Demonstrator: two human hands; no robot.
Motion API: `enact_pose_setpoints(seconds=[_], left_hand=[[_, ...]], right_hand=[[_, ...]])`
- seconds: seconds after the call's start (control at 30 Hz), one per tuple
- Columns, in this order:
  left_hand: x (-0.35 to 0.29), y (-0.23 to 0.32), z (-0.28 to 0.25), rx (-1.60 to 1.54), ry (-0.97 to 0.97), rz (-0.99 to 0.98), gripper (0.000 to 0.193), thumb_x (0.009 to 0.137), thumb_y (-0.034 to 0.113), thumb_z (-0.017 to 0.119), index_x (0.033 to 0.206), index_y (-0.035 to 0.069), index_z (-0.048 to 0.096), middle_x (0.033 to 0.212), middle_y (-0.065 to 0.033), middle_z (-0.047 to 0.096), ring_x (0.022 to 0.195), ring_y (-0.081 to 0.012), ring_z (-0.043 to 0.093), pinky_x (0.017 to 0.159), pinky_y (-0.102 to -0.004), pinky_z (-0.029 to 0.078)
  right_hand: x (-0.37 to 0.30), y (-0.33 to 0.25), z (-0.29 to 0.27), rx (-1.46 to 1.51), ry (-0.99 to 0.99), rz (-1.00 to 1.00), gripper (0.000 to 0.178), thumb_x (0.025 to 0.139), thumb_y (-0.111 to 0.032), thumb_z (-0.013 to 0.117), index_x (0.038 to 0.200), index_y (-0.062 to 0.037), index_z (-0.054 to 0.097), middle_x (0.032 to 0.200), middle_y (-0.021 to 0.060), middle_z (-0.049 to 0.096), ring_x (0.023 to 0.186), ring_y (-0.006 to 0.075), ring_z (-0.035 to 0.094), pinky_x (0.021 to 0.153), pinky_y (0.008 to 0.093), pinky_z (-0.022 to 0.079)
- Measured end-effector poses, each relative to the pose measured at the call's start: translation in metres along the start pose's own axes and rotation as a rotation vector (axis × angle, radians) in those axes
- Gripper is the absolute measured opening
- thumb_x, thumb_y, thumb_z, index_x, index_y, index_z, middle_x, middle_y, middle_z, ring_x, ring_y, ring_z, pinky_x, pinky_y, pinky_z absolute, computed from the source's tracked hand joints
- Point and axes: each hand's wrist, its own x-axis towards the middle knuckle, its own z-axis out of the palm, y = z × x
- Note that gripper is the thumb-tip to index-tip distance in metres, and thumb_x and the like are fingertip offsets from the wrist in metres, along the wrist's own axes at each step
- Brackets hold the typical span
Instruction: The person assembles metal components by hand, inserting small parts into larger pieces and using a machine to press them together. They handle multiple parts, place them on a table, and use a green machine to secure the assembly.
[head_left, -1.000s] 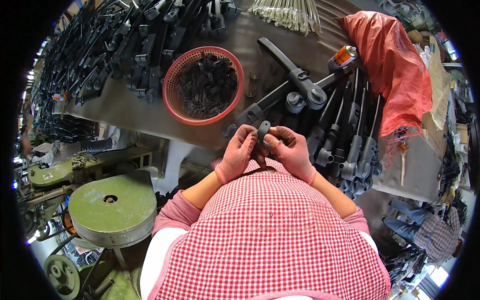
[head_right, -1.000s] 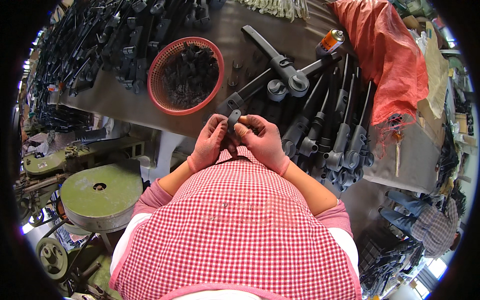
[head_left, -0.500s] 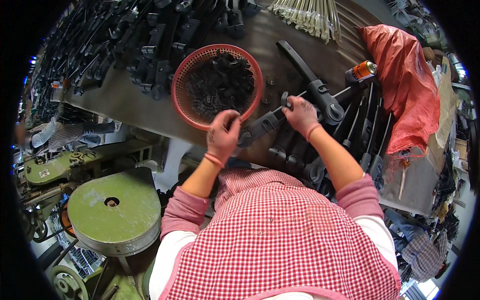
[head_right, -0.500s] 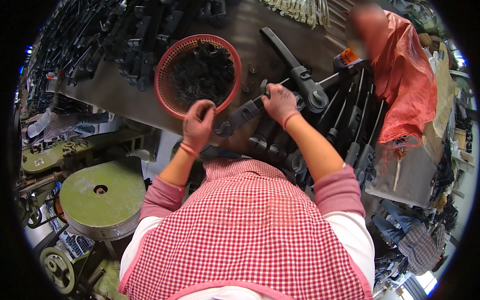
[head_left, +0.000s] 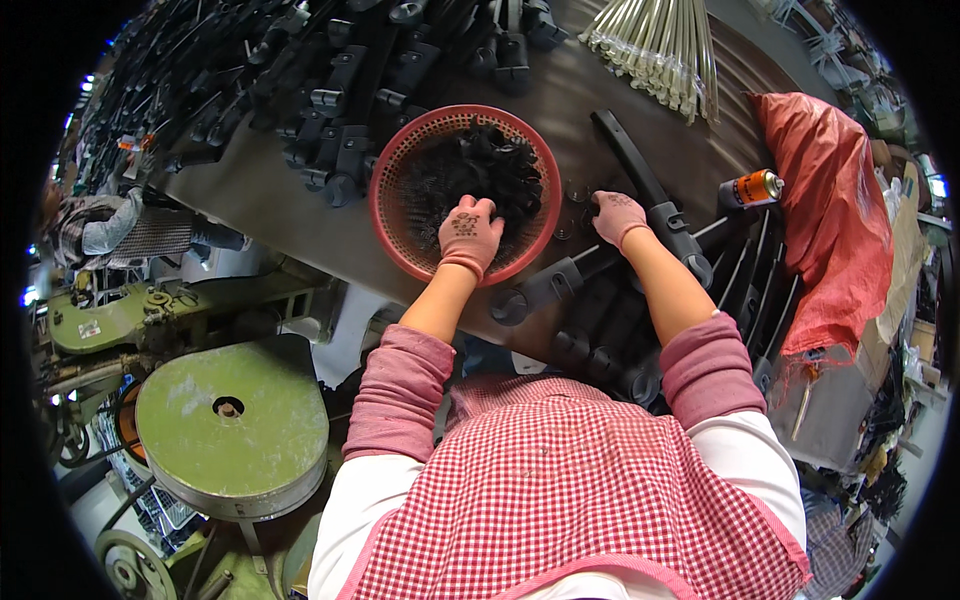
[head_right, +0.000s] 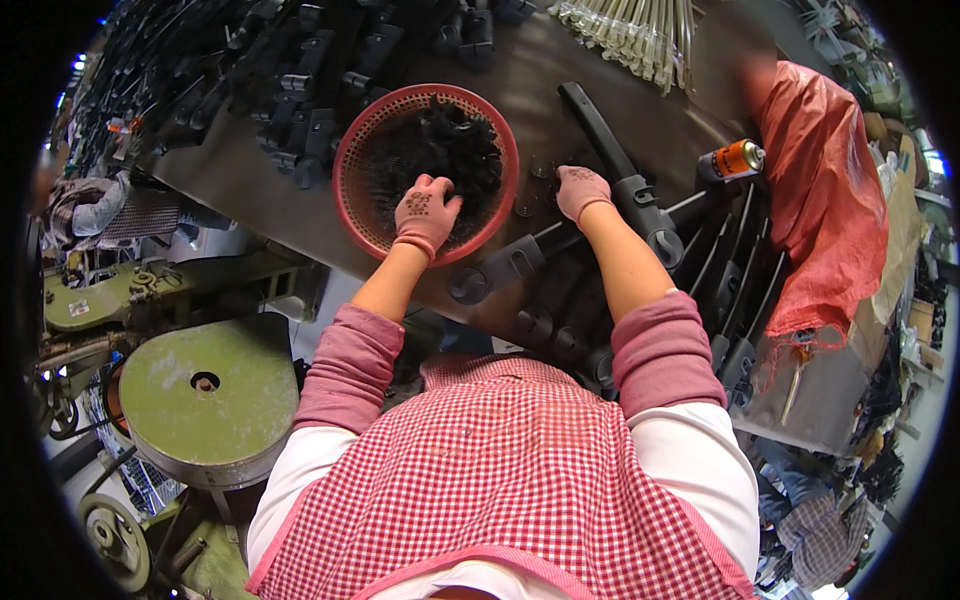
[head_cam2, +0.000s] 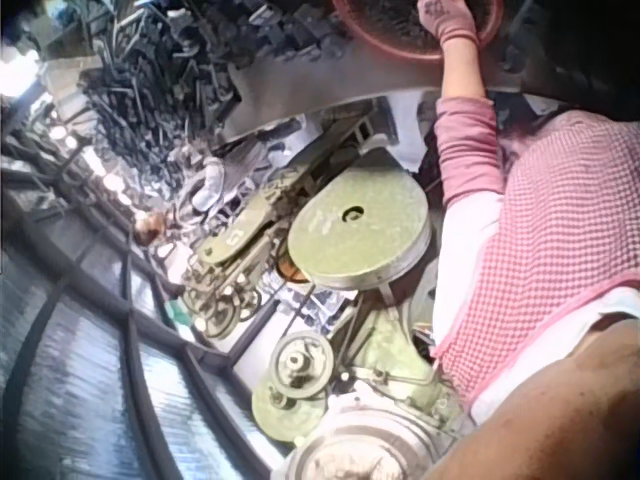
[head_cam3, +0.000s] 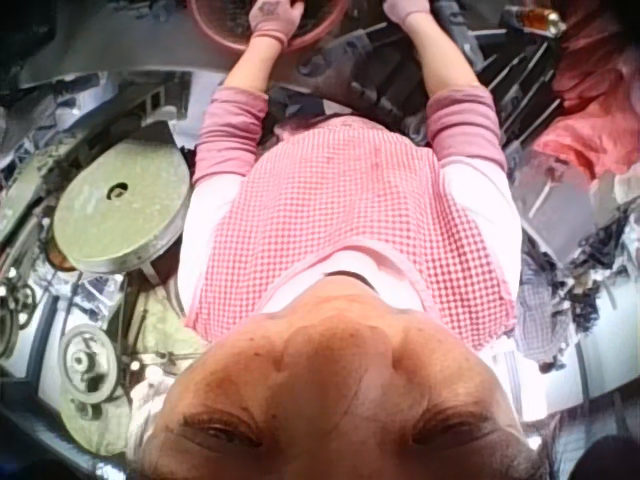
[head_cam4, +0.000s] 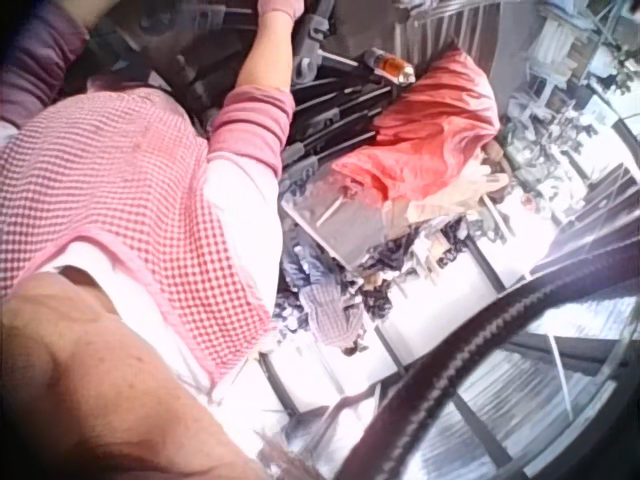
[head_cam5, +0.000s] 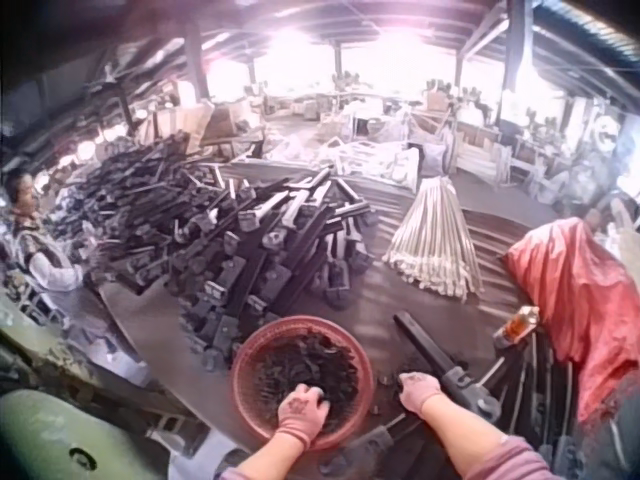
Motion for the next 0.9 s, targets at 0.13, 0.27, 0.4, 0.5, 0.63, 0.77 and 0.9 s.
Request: enact_pose_setpoints(seconds=[0.13,0.27,0.4,0.5,0.63,0.77,0.9], left_hand=[[-0.014,-0.003,-0.011,0.006,-0.029,-0.060,0.018,0.080,0.024,0.061,0.089,0.014,0.074,0.092,-0.0165,0.070,0.089,-0.0356,0.069,0.080,-0.0462,0.056],[-0.048,-0.007,-0.031,-0.154,-0.044,-0.186,0.022,0.090,0.027,0.060,0.110,0.018,0.062,0.098,-0.0187,0.069,0.095,-0.0400,0.066,0.083,-0.0497,0.054],[-0.085,0.003,-0.058,-0.564,0.034,-0.181,0.018,0.094,0.017,0.056,0.110,0.009,0.060,0.090,-0.0148,0.069,0.084,-0.0303,0.068,0.073,-0.0408,0.054],[-0.116,0.042,-0.074,-1.246,-0.080,-0.080,0.022,0.096,0.007,0.053,0.115,0.001,0.060,0.089,-0.0039,0.067,0.075,-0.0080,0.060,0.067,-0.0232,0.050],[-0.157,0.098,-0.093,-1.364,-0.275,0.227,0.029,0.092,0.003,0.066,0.121,0.002,0.061,0.102,0.0010,0.067,0.090,-0.0060,0.061,0.076,-0.0231,0.052],[-0.171,0.111,-0.120,-1.510,-0.299,0.193,0.024,0.091,0.003,0.068,0.115,0.001,0.063,0.101,0.0007,0.067,0.092,-0.0050,0.060,0.079,-0.0225,0.052],[-0.167,0.122,-0.136,-1.407,-0.291,0.304,0.020,0.091,0.005,0.069,0.110,0.002,0.065,0.095,0.0012,0.066,0.085,-0.0056,0.060,0.074,-0.0222,0.050]], right_hand=[[-0.040,-0.002,-0.016,0.786,0.185,0.095,0.020,0.083,-0.016,0.059,0.097,-0.0034,0.066,0.097,0.0162,0.069,0.088,0.0391,0.065,0.077,0.0456,0.051],[-0.126,-0.002,-0.050,1.125,0.034,-0.472,0.009,0.090,-0.005,0.067,0.096,-0.0006,0.061,0.087,0.0043,0.065,0.086,0.0194,0.065,0.076,0.0329,0.055],[-0.189,-0.031,-0.059,1.915,-0.293,0.137,0.016,0.094,-0.016,0.070,0.098,-0.0005,0.067,0.089,0.0057,0.066,0.079,0.0123,0.065,0.072,0.0214,0.057],[-0.226,-0.051,-0.067,1.673,-0.193,0.063,0.022,0.091,-0.026,0.075,0.083,-0.0087,0.066,0.067,-0.0038,0.059,0.050,0.0033,0.048,0.043,0.0184,0.029],[-0.265,-0.078,-0.086,1.708,-0.145,-0.014,0.023,0.095,-0.028,0.070,0.095,-0.0056,0.069,0.070,-0.0049,0.058,0.054,0.0034,0.049,0.047,0.0181,0.034],[-0.293,-0.086,-0.109,1.807,-0.280,-0.044,0.022,0.097,-0.027,0.066,0.097,-0.0052,0.067,0.074,-0.0022,0.061,0.058,0.0059,0.055,0.051,0.0191,0.041],[-0.304,-0.073,-0.128,1.699,-0.284,-0.120,0.024,0.098,-0.028,0.065,0.094,-0.0050,0.066,0.077,0.0003,0.065,0.062,0.0084,0.060,0.055,0.0208,0.046]])
